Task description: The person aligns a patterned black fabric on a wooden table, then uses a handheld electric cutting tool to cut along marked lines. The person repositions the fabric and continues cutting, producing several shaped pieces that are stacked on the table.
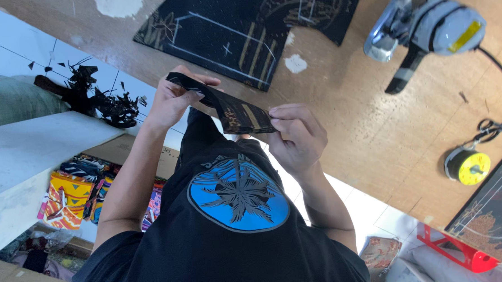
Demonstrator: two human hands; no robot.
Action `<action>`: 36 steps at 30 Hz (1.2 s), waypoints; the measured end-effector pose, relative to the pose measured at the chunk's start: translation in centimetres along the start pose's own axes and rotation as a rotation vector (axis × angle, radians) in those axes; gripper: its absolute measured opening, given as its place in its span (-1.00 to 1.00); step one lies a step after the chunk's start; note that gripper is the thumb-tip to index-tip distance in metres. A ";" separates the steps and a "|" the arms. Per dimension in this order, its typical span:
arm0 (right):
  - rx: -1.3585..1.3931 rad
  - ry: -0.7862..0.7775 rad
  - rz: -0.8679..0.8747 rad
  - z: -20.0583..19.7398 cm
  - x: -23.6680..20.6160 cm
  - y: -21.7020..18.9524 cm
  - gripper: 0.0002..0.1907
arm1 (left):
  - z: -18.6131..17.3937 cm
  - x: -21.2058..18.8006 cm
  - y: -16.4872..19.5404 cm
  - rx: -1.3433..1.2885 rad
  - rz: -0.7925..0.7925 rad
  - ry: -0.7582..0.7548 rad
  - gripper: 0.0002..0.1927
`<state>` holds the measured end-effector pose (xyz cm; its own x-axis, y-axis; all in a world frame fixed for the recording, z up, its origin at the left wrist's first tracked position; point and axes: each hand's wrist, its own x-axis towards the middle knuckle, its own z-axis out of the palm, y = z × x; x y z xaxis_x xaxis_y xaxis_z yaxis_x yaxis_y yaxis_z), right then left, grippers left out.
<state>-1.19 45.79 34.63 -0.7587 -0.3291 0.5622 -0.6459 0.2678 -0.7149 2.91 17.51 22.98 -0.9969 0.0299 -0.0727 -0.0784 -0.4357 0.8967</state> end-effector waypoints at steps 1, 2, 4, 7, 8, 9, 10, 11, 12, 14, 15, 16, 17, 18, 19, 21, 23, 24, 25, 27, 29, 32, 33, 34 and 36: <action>0.051 -0.021 0.069 1.0 0.0 0.8 -0.72 | -1.3 0.3 0.0 0.029 -0.014 0.029 -0.81; 0.108 -0.044 0.132 2.1 0.0 1.9 -0.71 | -2.9 0.5 0.0 0.058 -0.056 0.049 -0.82; 0.283 -0.126 0.307 5.3 0.8 5.2 -0.69 | -6.5 1.4 0.3 0.122 -0.123 0.113 -0.82; 0.462 -0.271 0.672 12.7 2.7 10.1 -0.68 | -13.0 3.7 1.6 0.125 -0.142 0.082 -0.75; 0.414 -0.297 0.769 15.6 3.8 11.2 -0.70 | -15.4 4.3 2.7 0.169 -0.189 0.112 -0.73; 0.360 -0.328 0.858 18.2 5.5 12.3 -0.73 | -17.7 4.9 3.8 0.207 -0.229 0.145 -0.72; 0.453 -0.325 0.960 20.8 7.0 12.8 -0.74 | -19.9 5.4 4.8 0.240 -0.278 0.180 -0.70; 0.541 -0.320 1.074 23.6 8.2 12.7 -0.73 | -22.1 5.7 6.0 0.233 -0.355 0.229 -0.70; 0.629 -0.303 1.187 26.4 9.5 12.5 -0.69 | -24.3 6.0 7.2 0.229 -0.432 0.269 -0.70; 0.479 -0.310 1.090 31.4 13.4 12.3 -0.63 | -28.8 8.3 9.7 0.283 -0.350 0.268 -0.70; 0.400 -0.313 1.056 33.3 15.0 12.0 -0.60 | -31.0 9.6 10.7 0.323 -0.211 0.236 -0.70; 0.435 -0.288 0.962 35.2 17.0 12.1 -0.60 | -32.8 10.7 11.6 0.358 -0.082 0.199 -0.70; 0.468 -0.257 0.870 37.1 19.2 12.4 -0.60 | -34.8 12.1 12.6 0.379 -0.125 0.264 -0.72; 0.481 -0.229 0.865 38.7 21.2 12.6 -0.59 | -36.8 13.5 13.7 0.402 -0.166 0.324 -0.73; 0.494 -0.197 0.851 40.1 23.3 12.8 -0.57 | -38.3 15.0 14.6 0.359 -0.093 0.339 -0.68; 0.539 -0.162 0.749 42.3 27.3 13.0 -0.57 | -40.7 18.2 16.4 0.365 0.009 0.361 -0.66; 0.485 -0.154 0.633 44.2 30.5 13.0 -0.57 | -42.8 20.7 18.0 0.449 0.048 0.372 -0.72; 0.444 -0.142 0.581 44.6 31.7 13.2 -0.56 | -43.5 21.6 18.7 0.528 0.051 0.369 -0.69; 0.328 -0.122 0.576 44.9 32.3 13.2 -0.55 | -44.1 22.3 19.2 0.601 0.049 0.351 -0.67; 0.125 -0.121 0.582 44.0 31.5 12.8 -0.53 | -45.2 22.1 18.4 0.789 0.204 0.371 -0.47; 0.034 -0.156 0.611 41.8 27.4 12.8 -0.53 | -45.0 20.5 16.8 1.170 0.329 0.414 -0.41; -0.059 -0.301 0.816 36.7 18.0 10.9 -0.58 | -42.8 16.3 13.7 1.119 0.121 0.455 -0.49; -0.049 -0.228 0.840 34.8 14.6 10.2 -0.57 | -41.6 15.4 12.6 1.153 0.122 0.436 -0.51; -0.035 -0.163 0.858 33.2 11.3 9.5 -0.56 | -40.2 14.7 11.7 1.168 0.151 0.396 -0.54; -0.086 -0.107 0.984 29.1 4.9 8.5 -0.59 | -37.2 13.4 10.2 1.210 0.204 0.339 -0.58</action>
<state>-7.90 20.08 19.23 -0.9511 -0.0036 -0.3089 0.2603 0.5289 -0.8078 -11.07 -20.00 14.94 -0.9542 -0.2490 0.1659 -0.0569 0.6955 0.7163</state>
